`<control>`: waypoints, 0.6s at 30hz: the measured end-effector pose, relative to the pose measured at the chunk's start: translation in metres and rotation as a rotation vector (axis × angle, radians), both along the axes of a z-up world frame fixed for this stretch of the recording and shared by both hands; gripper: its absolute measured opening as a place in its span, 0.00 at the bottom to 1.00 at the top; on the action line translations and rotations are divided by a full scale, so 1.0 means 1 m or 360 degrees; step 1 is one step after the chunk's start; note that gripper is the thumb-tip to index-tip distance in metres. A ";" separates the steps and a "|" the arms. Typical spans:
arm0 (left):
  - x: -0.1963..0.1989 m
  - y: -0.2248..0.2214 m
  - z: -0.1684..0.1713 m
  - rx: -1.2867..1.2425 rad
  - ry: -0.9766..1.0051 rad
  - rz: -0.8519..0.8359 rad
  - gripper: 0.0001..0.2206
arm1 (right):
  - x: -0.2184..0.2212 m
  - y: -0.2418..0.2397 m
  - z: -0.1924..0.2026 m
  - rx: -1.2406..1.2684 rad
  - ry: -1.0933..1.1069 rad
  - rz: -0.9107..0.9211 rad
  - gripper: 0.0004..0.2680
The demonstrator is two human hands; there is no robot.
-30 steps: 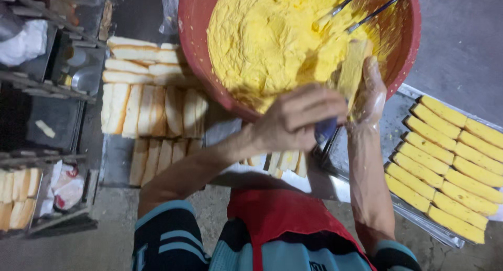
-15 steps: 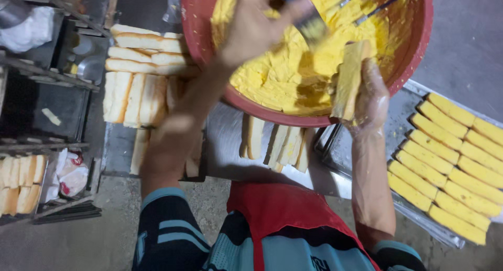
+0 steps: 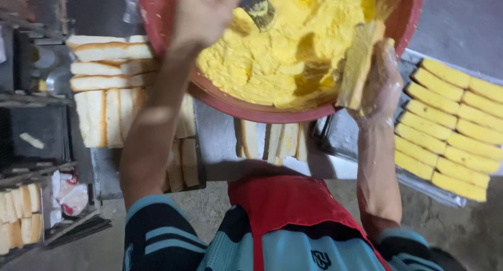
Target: The person spreads a yellow paste onto bread slices using a brush and arranges them on a metal tray.
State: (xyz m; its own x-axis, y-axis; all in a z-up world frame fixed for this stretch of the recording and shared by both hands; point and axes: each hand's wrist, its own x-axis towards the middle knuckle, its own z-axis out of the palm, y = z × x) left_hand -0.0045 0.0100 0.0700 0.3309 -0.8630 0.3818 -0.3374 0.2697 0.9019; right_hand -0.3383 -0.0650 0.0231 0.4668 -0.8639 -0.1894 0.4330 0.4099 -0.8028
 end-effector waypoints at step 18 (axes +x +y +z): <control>-0.154 -0.003 0.042 -0.0192 -0.0374 -0.0542 0.04 | -0.013 -0.005 -0.004 0.0251 -0.0270 0.0101 0.28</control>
